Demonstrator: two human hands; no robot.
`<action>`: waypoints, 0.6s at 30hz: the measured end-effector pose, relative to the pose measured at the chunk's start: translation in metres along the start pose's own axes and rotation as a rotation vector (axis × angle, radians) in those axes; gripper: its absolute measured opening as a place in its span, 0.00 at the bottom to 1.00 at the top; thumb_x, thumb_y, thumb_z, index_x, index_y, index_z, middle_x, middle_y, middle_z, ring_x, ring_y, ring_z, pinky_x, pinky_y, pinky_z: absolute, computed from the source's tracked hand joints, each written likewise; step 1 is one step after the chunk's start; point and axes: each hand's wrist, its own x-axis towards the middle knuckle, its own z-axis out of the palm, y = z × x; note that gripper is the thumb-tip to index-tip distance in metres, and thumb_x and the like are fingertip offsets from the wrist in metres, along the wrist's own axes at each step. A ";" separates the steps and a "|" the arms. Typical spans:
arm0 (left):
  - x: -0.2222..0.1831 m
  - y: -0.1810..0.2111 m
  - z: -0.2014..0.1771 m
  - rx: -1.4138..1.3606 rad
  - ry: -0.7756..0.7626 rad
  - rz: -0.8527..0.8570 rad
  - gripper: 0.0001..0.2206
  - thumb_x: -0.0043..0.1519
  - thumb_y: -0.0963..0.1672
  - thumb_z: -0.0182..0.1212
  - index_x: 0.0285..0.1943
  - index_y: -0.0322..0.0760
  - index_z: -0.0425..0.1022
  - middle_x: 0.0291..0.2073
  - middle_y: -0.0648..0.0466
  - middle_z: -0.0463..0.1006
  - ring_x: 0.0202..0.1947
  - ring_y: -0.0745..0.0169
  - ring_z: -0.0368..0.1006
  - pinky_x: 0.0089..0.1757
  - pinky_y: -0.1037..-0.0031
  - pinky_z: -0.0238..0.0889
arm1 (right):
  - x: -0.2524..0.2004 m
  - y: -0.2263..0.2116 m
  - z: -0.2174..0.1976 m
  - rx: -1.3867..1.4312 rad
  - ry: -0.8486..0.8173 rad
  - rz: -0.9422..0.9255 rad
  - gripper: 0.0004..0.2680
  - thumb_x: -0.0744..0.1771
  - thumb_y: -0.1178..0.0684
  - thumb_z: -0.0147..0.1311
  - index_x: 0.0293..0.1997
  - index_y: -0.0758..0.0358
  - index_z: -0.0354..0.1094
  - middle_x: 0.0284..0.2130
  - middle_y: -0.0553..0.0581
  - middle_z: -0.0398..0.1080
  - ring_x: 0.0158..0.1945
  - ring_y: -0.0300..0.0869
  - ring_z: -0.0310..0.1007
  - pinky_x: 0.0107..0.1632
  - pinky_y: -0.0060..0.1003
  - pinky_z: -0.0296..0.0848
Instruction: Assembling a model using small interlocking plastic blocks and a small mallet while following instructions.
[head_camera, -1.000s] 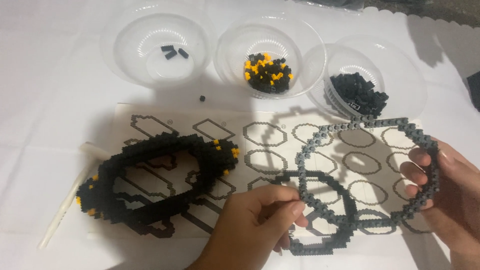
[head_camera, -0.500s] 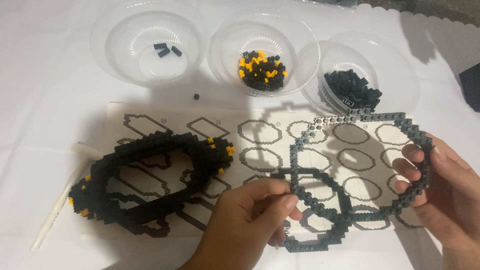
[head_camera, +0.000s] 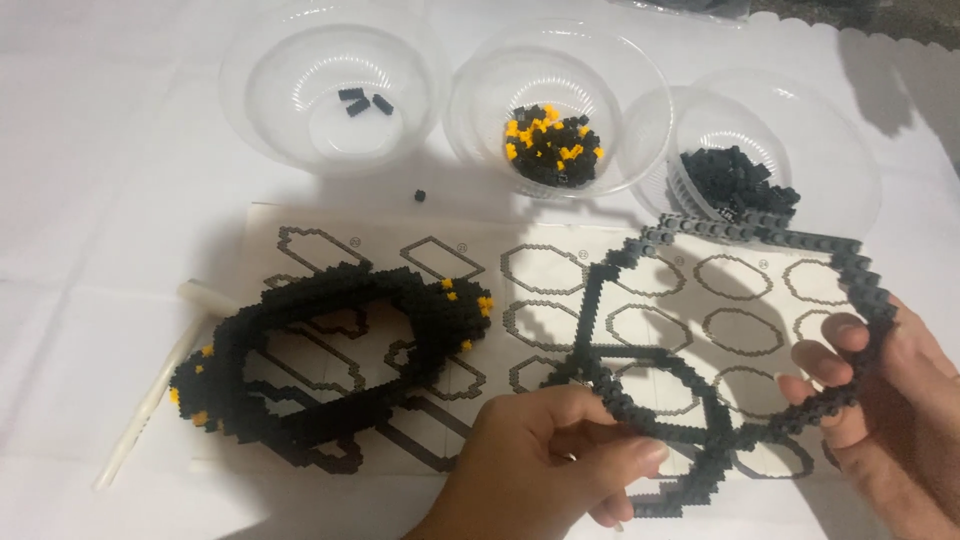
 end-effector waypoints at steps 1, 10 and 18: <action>0.002 -0.003 0.001 -0.028 0.015 0.022 0.07 0.49 0.42 0.68 0.23 0.30 0.76 0.17 0.48 0.77 0.20 0.67 0.70 0.30 0.79 0.66 | 0.000 0.003 -0.004 0.023 -0.021 -0.019 0.07 0.70 0.52 0.43 0.52 0.56 0.56 0.38 0.48 0.56 0.34 0.37 0.55 0.51 0.42 0.72; 0.006 -0.009 0.002 -0.109 0.046 0.090 0.06 0.49 0.40 0.70 0.24 0.29 0.77 0.17 0.49 0.76 0.18 0.67 0.70 0.24 0.79 0.66 | -0.001 0.016 -0.021 -0.062 0.058 0.052 0.07 0.68 0.62 0.41 0.50 0.69 0.58 0.38 0.63 0.58 0.35 0.53 0.56 0.49 0.53 0.69; 0.002 -0.008 -0.003 -0.102 0.026 0.098 0.06 0.51 0.42 0.69 0.26 0.32 0.77 0.15 0.53 0.71 0.17 0.68 0.69 0.26 0.79 0.61 | -0.016 -0.018 0.075 -0.320 0.267 0.266 0.10 0.65 0.76 0.37 0.49 0.88 0.60 0.39 0.84 0.62 0.37 0.75 0.60 0.48 0.64 0.66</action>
